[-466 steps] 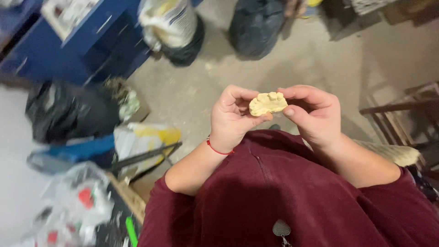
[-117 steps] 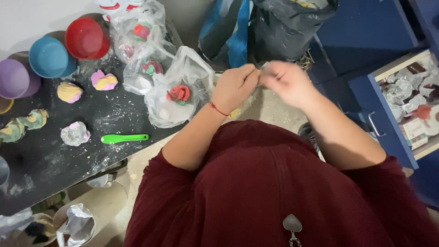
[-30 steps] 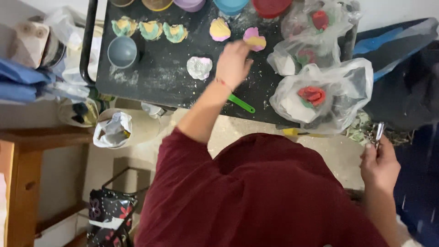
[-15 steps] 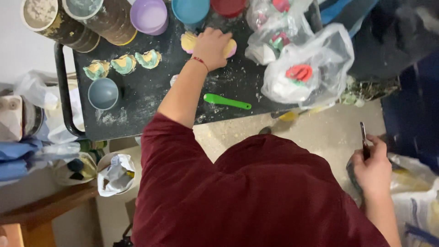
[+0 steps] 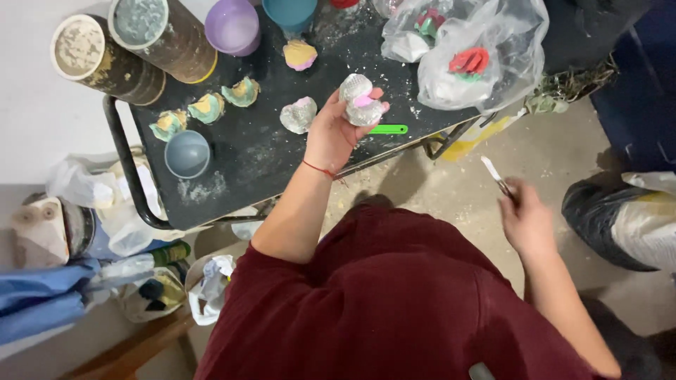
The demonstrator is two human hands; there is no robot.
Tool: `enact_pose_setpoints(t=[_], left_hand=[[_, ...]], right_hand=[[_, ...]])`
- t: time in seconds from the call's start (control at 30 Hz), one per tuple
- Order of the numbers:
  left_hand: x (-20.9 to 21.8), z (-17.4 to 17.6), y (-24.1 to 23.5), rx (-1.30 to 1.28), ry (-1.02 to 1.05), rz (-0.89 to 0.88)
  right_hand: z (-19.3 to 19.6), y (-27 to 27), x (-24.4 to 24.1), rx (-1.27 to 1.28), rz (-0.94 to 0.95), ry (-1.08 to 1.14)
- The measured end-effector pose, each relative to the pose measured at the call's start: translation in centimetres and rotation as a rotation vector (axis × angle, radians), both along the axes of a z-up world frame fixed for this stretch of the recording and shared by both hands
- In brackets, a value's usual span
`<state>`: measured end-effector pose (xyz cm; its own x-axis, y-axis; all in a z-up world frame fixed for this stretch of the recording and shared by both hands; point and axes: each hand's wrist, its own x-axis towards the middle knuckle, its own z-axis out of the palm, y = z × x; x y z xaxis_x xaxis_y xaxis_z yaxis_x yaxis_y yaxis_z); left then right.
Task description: The person uses a green sculpting tool to separate and shape small pieces of pink and yellow clay into flower-like forms. They repeatedly pick up the clay pieces, refine their edges, and place them on a cluttered work table or into a storage drawer.
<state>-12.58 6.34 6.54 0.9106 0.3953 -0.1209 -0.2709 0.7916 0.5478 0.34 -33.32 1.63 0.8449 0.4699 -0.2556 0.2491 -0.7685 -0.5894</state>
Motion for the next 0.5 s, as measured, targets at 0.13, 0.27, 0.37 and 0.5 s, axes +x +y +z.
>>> enact_pose_setpoints(t=[0.13,0.27,0.37,0.5], left_hand=[[-1.4,-0.9,1.7,-0.008,-0.063,0.001],[-4.6,-0.8,5.5,0.105,-0.044,-0.025],[-6.4,-0.6,9.1,0.22,-0.004,-0.021],[-8.9,-0.4,11.9,0.316,0.128,-0.003]], right_hand=[[-1.0,10.1,0.1,-0.005,0.089,-0.174],[-3.1,21.7,0.7,0.146,0.263,-0.475],[-5.9,29.2,2.8,0.174,0.313,-0.652],[-8.4,33.9,3.1,0.065,0.297,-0.855]])
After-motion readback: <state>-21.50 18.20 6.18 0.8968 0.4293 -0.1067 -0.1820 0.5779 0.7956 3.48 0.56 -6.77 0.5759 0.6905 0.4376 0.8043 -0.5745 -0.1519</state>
